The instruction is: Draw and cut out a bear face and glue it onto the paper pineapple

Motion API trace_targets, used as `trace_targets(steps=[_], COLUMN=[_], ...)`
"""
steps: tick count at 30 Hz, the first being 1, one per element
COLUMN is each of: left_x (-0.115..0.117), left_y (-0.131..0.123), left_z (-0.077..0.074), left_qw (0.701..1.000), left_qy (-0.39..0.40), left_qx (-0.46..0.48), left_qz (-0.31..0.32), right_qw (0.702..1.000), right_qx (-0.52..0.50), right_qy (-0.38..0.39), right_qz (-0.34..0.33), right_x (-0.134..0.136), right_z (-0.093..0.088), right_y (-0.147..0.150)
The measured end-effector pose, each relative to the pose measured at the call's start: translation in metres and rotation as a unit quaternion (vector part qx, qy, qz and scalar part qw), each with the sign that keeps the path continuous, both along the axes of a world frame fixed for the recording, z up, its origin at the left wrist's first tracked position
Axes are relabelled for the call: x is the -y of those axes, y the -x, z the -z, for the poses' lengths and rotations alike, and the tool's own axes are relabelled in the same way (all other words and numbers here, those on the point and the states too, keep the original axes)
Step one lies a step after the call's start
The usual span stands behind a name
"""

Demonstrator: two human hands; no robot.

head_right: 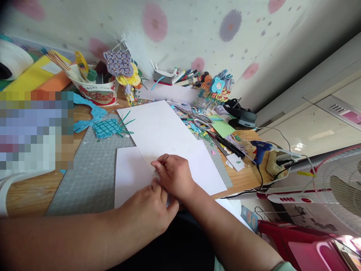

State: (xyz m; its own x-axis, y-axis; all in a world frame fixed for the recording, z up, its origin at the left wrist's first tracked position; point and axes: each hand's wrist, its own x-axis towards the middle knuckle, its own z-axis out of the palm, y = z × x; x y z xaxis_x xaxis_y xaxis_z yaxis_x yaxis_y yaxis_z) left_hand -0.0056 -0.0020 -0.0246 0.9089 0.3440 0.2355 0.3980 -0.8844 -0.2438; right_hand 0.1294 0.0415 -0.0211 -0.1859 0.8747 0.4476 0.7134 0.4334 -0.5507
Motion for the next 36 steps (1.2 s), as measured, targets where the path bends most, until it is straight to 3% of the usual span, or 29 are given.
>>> trace_targets(steps=[6, 11, 15, 19, 25, 36], left_x=[0.002, 0.005, 0.005, 0.005, 0.005, 0.005], left_y=[0.0, 0.001, 0.001, 0.001, 0.0, 0.001], left_z=[0.005, 0.007, 0.004, 0.002, 0.0, 0.001], left_qw=[1.0, 1.0, 0.999, 0.999, 0.999, 0.999], left_qy=[0.008, 0.007, 0.006, 0.009, 0.022, 0.028], left_qx=[-0.007, 0.014, 0.025, 0.036, 0.046, 0.025], left_qz=[-0.013, -0.023, -0.027, -0.026, -0.016, -0.013], right_qw=[0.997, 0.986, 0.982, 0.992, 1.0, 0.999], right_qx=[-0.031, -0.131, -0.164, -0.092, 0.015, 0.033], right_qy=[0.05, 0.038, 0.06, 0.09, 0.018, 0.0], right_qz=[0.053, 0.096, 0.068, 0.011, -0.012, -0.035], right_x=[-0.002, -0.002, 0.0, 0.004, 0.003, -0.001], right_z=[-0.002, 0.0, -0.003, -0.003, -0.001, -0.004], right_y=[-0.021, -0.036, -0.033, -0.019, -0.004, -0.003])
